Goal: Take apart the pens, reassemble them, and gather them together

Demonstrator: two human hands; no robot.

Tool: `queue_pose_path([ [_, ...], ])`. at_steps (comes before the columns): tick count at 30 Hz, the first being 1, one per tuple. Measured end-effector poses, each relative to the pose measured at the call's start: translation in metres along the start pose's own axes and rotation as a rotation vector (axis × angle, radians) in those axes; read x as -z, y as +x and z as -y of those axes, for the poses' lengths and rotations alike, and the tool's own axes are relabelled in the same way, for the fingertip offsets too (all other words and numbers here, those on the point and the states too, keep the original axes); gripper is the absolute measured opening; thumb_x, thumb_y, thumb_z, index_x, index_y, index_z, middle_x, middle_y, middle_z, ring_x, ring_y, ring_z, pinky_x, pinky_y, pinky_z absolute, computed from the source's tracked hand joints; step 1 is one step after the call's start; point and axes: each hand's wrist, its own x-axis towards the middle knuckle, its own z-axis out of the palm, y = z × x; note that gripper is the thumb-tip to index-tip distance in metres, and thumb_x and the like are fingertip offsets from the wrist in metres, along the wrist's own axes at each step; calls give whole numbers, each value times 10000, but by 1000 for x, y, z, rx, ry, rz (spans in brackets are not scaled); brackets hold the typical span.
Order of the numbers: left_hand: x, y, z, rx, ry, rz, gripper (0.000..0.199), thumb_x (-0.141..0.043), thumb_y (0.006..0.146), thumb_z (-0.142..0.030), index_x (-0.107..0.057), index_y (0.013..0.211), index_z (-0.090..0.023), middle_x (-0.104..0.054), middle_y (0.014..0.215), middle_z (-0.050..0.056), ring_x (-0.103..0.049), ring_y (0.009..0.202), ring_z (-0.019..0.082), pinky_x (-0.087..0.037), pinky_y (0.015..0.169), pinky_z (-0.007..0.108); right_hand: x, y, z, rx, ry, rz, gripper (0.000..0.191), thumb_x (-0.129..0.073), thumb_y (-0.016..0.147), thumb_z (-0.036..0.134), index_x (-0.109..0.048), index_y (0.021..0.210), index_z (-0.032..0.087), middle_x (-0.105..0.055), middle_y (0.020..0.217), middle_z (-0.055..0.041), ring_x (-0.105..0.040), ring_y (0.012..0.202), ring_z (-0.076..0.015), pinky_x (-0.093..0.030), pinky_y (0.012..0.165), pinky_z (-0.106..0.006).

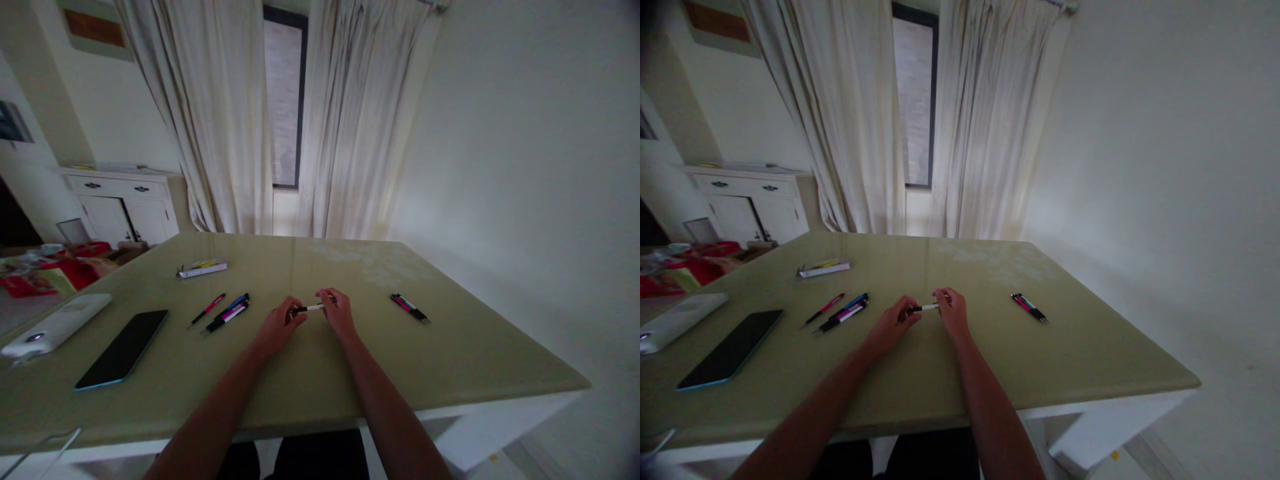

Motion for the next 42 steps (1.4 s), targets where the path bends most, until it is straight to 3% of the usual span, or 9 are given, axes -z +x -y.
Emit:
queue_pose_path([
  [4, 0, -2, -2, 23, 48, -20, 475, -336, 986, -514, -607, 764, -194, -566, 596, -22, -520, 569, 143, -360, 592, 268, -1, -1, 1, 5, -1, 25, 411, -567, 887, 536, -703, 850, 149, -434, 461, 58, -379, 397, -100, -270, 395, -209],
  [8, 1, -1, -3, -12, 41, -66, 360, -499, 917, -530, -637, 903, -198, -620, 702, -19, -514, 587, 133, -368, 588, 258, -2, -2, 4, 41, -36, 11, 437, -536, 909, 550, -700, 832, 152, -440, 454, 54, -403, 408, -108, -297, 414, -214],
  [11, 0, 0, -2, 0, 90, -49, 431, -405, 955, -516, -638, 793, -192, -622, 695, 5, -533, 630, 150, -382, 621, 274, -1, -3, 5, 51, -66, 1, 454, -520, 915, 562, -704, 831, 155, -450, 459, 49, -420, 423, -113, -316, 432, -219],
  [15, -1, 1, 0, -8, 88, -35, 361, -502, 906, -527, -644, 892, -195, -655, 777, 18, -551, 664, 163, -399, 631, 277, -1, -2, 2, 68, -88, 13, 466, -503, 921, 569, -708, 834, 160, -495, 487, 33, -452, 454, -119, -344, 466, -224],
  [24, 0, -1, -3, 1, 133, -31, 432, -376, 971, -504, -650, 838, -197, -646, 746, 16, -570, 681, 167, -387, 647, 279, -2, -1, -2, 49, -100, 24, 428, -539, 902, 559, -714, 846, 172, -589, 556, 1, -507, 502, -133, -361, 491, -223],
  [27, 0, -1, -3, 26, 123, -55, 345, -472, 930, -513, -629, 919, -206, -630, 721, -9, -557, 641, 158, -371, 615, 266, -3, -2, -1, 39, -84, 33, 404, -558, 894, 541, -711, 855, 170, -620, 583, -10, -498, 495, -129, -362, 483, -223],
  [31, -2, 0, -1, 53, 139, -65, 337, -413, 956, -489, -604, 923, -213, -605, 676, -19, -555, 624, 159, -363, 609, 267, -4, -2, 0, 43, -56, 54, 383, -590, 873, 535, -702, 851, 170, -654, 629, -24, -523, 515, -133, -402, 504, -230],
  [42, -1, 0, 0, 86, 174, -26, 349, -363, 977, -472, -596, 903, -221, -630, 713, -3, -579, 661, 177, -371, 626, 276, -5, 0, -5, 29, 29, 35, 335, -648, 842, 504, -682, 846, 171, -641, 646, -22, -614, 585, -156, -481, 567, -250],
])
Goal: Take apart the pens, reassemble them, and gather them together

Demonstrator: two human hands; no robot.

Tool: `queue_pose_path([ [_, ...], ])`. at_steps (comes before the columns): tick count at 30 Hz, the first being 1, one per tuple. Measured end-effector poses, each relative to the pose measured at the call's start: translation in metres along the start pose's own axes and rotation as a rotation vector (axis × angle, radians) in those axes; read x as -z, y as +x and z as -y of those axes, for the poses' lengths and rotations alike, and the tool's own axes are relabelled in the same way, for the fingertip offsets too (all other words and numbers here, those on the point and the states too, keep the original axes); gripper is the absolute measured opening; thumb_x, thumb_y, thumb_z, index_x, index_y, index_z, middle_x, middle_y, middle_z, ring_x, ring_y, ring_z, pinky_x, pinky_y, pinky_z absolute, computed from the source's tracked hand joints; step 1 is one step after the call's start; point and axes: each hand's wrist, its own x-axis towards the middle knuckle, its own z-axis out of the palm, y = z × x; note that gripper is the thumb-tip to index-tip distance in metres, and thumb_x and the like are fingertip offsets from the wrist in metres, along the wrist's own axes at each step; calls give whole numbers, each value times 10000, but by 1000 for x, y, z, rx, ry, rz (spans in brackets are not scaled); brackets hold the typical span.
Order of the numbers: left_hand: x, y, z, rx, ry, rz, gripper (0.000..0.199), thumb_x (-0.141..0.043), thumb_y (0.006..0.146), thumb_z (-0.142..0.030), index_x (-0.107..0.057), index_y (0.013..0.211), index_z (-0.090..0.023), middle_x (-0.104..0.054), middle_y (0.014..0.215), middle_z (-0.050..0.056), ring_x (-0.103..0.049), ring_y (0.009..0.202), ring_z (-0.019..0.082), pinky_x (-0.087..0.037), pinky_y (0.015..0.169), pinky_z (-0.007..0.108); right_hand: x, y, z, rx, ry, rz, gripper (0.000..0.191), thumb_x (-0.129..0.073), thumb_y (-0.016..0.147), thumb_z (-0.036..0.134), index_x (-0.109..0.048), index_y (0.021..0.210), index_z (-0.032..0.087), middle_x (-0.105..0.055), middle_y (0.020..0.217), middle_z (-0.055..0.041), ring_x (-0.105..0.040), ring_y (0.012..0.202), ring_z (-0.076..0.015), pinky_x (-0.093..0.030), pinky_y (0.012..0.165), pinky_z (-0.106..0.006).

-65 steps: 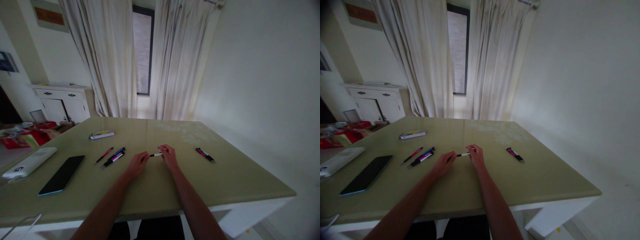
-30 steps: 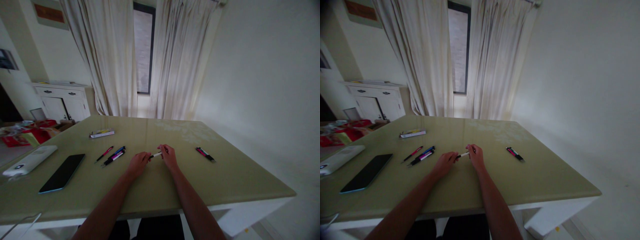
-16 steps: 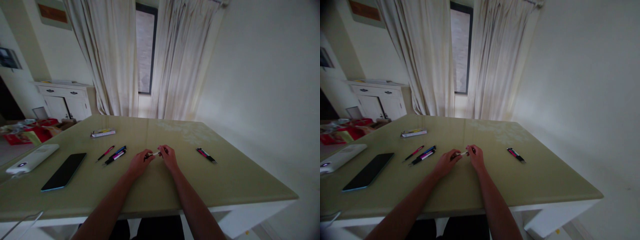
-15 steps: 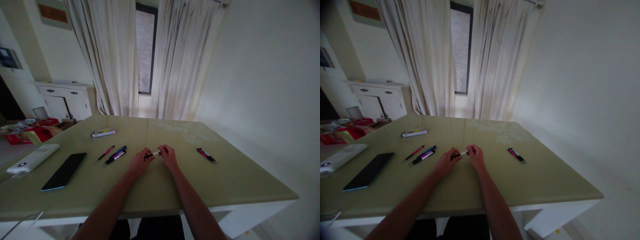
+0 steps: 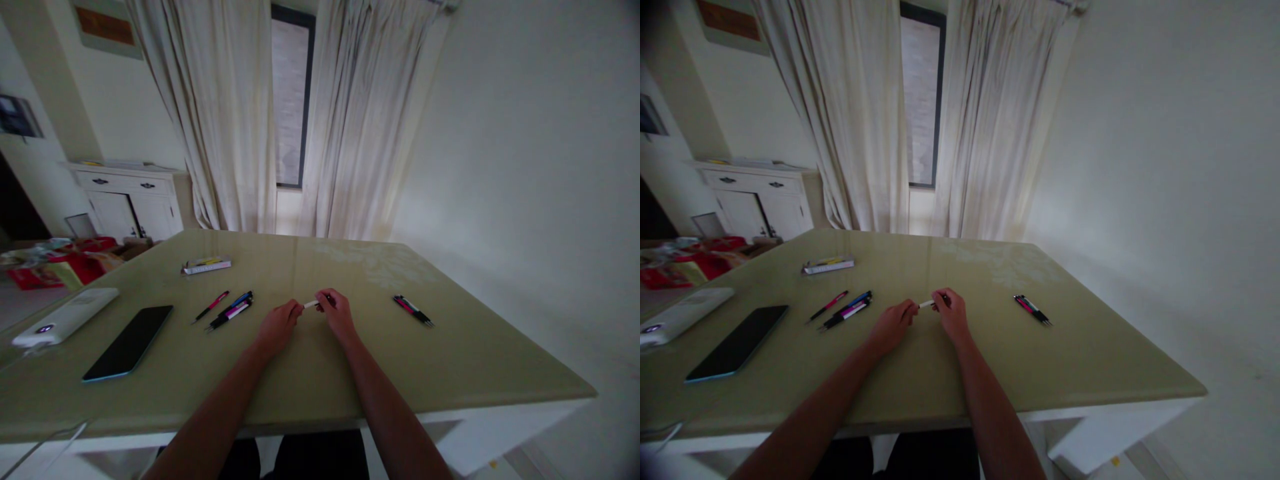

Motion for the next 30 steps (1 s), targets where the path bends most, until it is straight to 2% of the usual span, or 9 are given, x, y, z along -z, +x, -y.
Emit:
queue_pose_path([
  [2, -1, 0, 1, -6, 6, 5, 368, -331, 988, -460, -604, 922, -222, -626, 713, -1, -577, 662, 178, -369, 624, 277, 0, 1, 0, -4, 25, -11, 327, -652, 839, 490, -678, 878, 167, -656, 682, -30, -630, 607, -159, -495, 588, -257],
  [6, -3, 1, 5, -53, -3, -15, 271, -386, 970, -391, -586, 1040, -223, -646, 788, 9, -588, 708, 187, -394, 645, 282, -1, 2, -2, -20, 65, -54, 348, -667, 815, 469, -652, 984, 166, -676, 740, -37, -650, 632, -163, -511, 606, -268],
  [11, -5, 2, 10, -137, 19, -69, 265, -330, 974, -268, -581, 1038, -210, -660, 896, 49, -604, 869, 212, -440, 812, 337, 0, 4, -6, -26, 107, -107, 365, -680, 791, 422, -626, 1046, 166, -665, 733, -23, -645, 641, -160, -501, 608, -265],
  [15, -5, 3, 11, -191, 2, -72, 285, -324, 963, -222, -586, 1075, -210, -648, 955, 57, -599, 915, 210, -446, 850, 346, 1, 5, -8, -54, 104, -129, 358, -689, 764, 388, -622, 1042, 172, -659, 735, -16, -642, 645, -162, -493, 606, -269],
  [23, -6, 5, 11, -151, 54, -97, 225, -402, 977, -316, -596, 962, -202, -654, 935, 50, -596, 895, 206, -442, 823, 326, 3, 6, -11, -92, 74, -124, 346, -682, 751, 372, -625, 1040, 191, -666, 737, -8, -652, 660, -175, -487, 611, -278],
  [30, -2, 3, 7, -79, 110, -136, 219, -420, 978, -310, -615, 952, -212, -677, 926, 44, -611, 861, 188, -432, 791, 296, 5, 8, -19, -105, 21, -196, 308, -639, 772, 373, -633, 1017, 186, -671, 711, -9, -649, 638, -176, -486, 592, -276],
])
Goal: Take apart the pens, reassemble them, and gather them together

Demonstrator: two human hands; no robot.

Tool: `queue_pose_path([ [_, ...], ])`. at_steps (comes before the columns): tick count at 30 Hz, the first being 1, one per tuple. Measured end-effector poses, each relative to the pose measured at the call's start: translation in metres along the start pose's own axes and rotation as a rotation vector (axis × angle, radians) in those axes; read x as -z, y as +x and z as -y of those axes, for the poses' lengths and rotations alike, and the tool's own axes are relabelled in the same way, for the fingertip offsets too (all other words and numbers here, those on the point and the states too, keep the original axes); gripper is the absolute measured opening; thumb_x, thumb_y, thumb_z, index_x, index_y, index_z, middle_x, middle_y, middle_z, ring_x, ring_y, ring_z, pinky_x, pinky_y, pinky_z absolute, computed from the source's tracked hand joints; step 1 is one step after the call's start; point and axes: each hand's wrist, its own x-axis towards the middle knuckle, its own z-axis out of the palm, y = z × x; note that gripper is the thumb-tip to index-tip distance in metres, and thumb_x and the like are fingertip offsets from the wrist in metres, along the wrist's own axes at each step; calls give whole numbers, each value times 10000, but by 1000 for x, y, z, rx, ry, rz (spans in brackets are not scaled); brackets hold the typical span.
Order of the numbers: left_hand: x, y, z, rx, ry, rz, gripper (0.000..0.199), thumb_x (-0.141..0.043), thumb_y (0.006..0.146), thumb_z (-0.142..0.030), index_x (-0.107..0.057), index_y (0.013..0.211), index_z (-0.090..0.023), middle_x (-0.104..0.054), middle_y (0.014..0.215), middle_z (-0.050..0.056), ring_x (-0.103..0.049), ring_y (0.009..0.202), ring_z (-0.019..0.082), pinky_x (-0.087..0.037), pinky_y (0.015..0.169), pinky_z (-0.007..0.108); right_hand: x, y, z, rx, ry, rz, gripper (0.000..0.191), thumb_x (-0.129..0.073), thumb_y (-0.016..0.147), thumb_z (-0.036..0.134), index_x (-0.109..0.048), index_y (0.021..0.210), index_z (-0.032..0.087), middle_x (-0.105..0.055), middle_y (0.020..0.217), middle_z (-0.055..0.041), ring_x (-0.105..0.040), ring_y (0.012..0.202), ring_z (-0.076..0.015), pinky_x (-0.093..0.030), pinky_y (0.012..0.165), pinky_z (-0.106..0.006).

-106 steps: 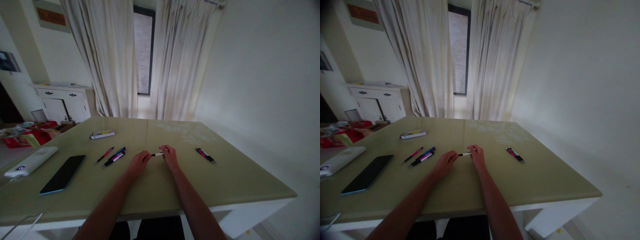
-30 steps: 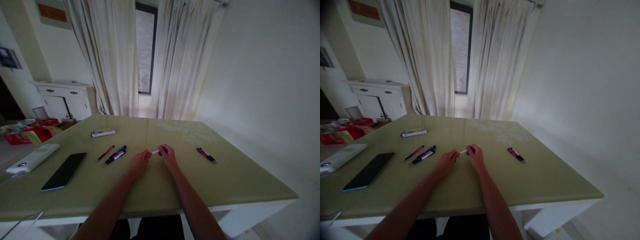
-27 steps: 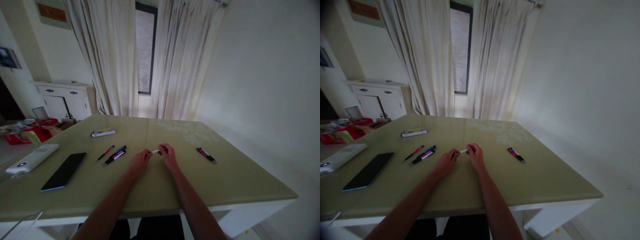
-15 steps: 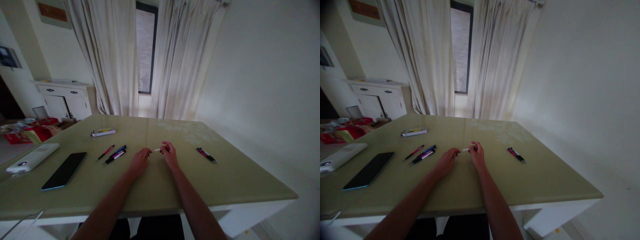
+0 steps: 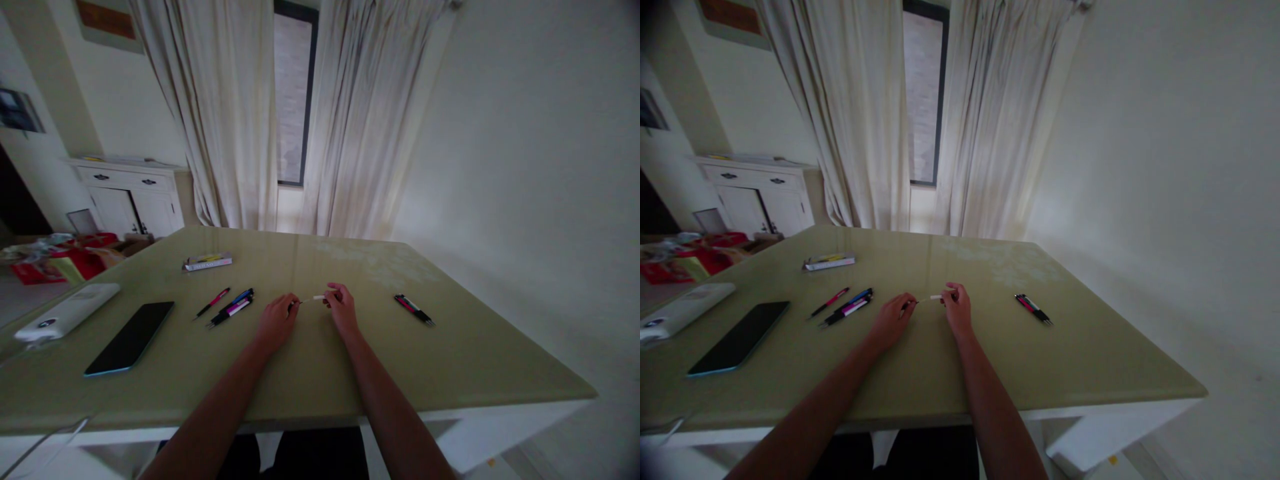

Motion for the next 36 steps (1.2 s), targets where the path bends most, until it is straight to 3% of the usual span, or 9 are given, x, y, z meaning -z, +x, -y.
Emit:
queue_pose_path([
  [6, -1, 1, 3, 129, 97, -15, 249, -410, 992, -328, -611, 928, -196, -696, 924, 60, -617, 844, 197, -412, 763, 301, 4, -1, -2, 26, -173, -12, 234, -640, 802, 378, -654, 943, 192, -695, 730, -35, -675, 679, -200, -507, 644, -302],
  [14, -2, 2, 4, 171, 144, 30, 310, -390, 1002, -393, -609, 894, -201, -708, 889, 50, -624, 798, 195, -378, 707, 290, 3, -9, 4, 190, -532, 99, 38, -639, 801, 222, -663, 815, 196, -682, 847, -53, -640, 782, -185, -481, 749, -296],
  [21, -1, 1, 2, 171, 133, 70, 324, -407, 994, -410, -622, 868, -201, -707, 884, 50, -624, 797, 190, -380, 705, 288, -1, -16, 10, 253, -837, 131, 105, -582, 828, 113, -652, 802, 186, -662, 888, -58, -601, 788, -174, -425, 732, -269],
  [28, -2, 1, 2, 171, 144, 64, 287, -428, 984, -390, -623, 885, -205, -711, 887, 46, -624, 792, 188, -393, 714, 290, 0, -20, 18, 198, -1051, 80, 87, -580, 876, 178, -659, 899, 208, -703, 915, -70, -619, 874, -215, -394, 761, -300],
  [32, -2, 0, 2, 151, 173, 49, 232, -450, 958, -332, -616, 859, -203, -704, 871, 50, -617, 788, 190, -401, 727, 296, 2, -21, 18, 160, -1171, 26, 142, -568, 906, 278, -659, 827, 202, -695, 853, -89, -614, 852, -239, -383, 775, -337],
  [36, -1, -1, -1, 122, 134, 38, 228, -469, 939, -343, -635, 864, -206, -707, 869, 52, -621, 781, 188, -415, 731, 292, 8, -18, 13, 157, -1125, -20, 181, -602, 885, 321, -653, 754, 206, -675, 807, -99, -608, 822, -252, -387, 791, -366],
])
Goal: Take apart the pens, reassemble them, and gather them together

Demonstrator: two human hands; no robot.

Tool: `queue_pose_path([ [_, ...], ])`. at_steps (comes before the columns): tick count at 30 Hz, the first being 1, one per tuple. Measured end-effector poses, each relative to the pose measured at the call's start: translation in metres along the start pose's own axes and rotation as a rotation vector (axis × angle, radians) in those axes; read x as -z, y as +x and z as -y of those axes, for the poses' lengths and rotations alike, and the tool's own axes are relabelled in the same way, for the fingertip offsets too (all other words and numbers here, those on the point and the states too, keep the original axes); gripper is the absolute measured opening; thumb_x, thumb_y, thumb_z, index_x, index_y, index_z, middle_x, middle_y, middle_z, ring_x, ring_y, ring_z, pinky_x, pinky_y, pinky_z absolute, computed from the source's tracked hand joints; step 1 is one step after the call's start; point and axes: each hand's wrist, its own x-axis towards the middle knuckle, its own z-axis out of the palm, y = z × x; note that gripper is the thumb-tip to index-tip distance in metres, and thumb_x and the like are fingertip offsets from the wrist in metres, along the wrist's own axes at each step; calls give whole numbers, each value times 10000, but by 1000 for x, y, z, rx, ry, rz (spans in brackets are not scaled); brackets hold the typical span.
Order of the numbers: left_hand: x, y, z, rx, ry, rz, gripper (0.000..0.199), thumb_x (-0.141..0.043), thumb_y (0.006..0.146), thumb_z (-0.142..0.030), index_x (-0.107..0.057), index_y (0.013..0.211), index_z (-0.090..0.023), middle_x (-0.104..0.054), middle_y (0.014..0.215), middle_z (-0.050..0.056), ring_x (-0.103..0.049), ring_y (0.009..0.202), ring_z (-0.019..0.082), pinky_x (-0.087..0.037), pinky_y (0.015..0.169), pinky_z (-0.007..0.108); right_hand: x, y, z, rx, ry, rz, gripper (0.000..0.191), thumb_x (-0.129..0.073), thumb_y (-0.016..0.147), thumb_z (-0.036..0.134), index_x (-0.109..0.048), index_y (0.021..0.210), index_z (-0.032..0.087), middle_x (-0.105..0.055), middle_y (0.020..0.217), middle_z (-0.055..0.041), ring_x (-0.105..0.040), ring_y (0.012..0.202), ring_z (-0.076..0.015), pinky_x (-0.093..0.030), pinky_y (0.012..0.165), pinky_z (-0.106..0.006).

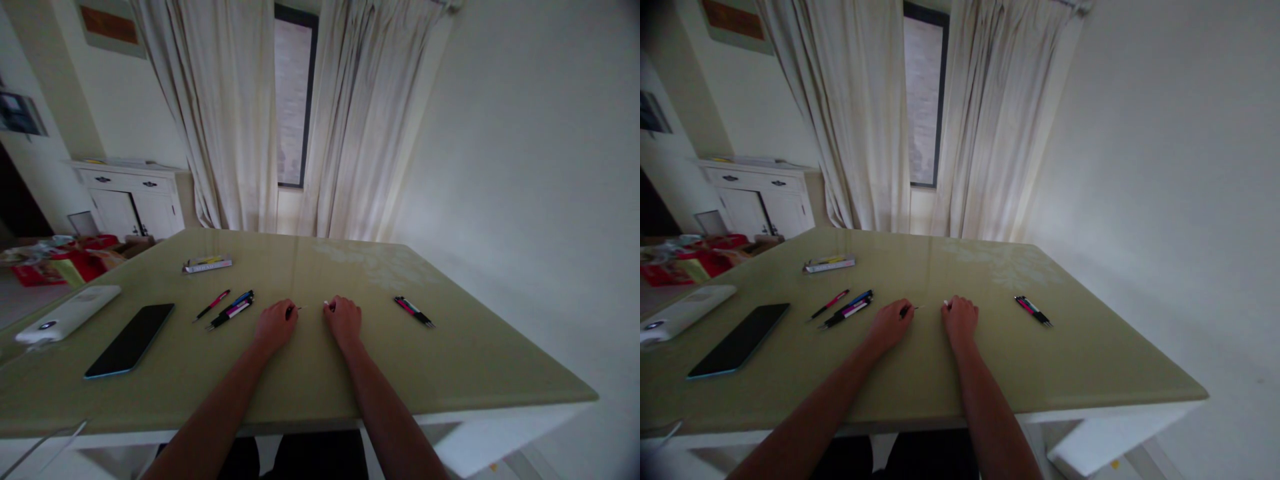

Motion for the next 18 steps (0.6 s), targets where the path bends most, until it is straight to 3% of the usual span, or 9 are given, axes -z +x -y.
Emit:
queue_pose_path([
  [5, 2, 0, -2, -36, -117, 37, 369, -445, 950, -497, -662, 850, -216, -704, 798, 27, -622, 730, 179, -420, 704, 284, 3, 2, 5, 101, 355, -98, 321, -546, 933, 447, -653, 730, 222, -660, 788, -83, -593, 811, -234, -411, 804, -357],
  [10, 3, 0, -3, -35, -121, 30, 435, -441, 939, -553, -640, 773, -204, -656, 717, 12, -578, 672, 166, -388, 646, 276, 6, 1, 18, 275, 780, 207, 283, -596, 897, 465, -703, 802, 221, -689, 761, -27, -607, 720, -178, -443, 686, -271],
  [12, 3, 0, -3, -37, -132, 27, 409, -448, 941, -526, -638, 779, -202, -656, 736, 12, -577, 686, 164, -388, 657, 275, 6, 3, 16, 240, 865, 219, 249, -616, 875, 427, -709, 788, 213, -688, 727, -17, -609, 689, -171, -445, 663, -265],
  [18, 4, 1, -4, -49, -160, 30, 362, -401, 970, -438, -622, 814, -196, -671, 803, 29, -587, 738, 173, -386, 671, 274, 1, 16, -2, -44, 1033, 78, 241, -666, 789, 420, -716, 801, 185, -706, 719, -41, -628, 651, -182, -472, 626, -284],
])
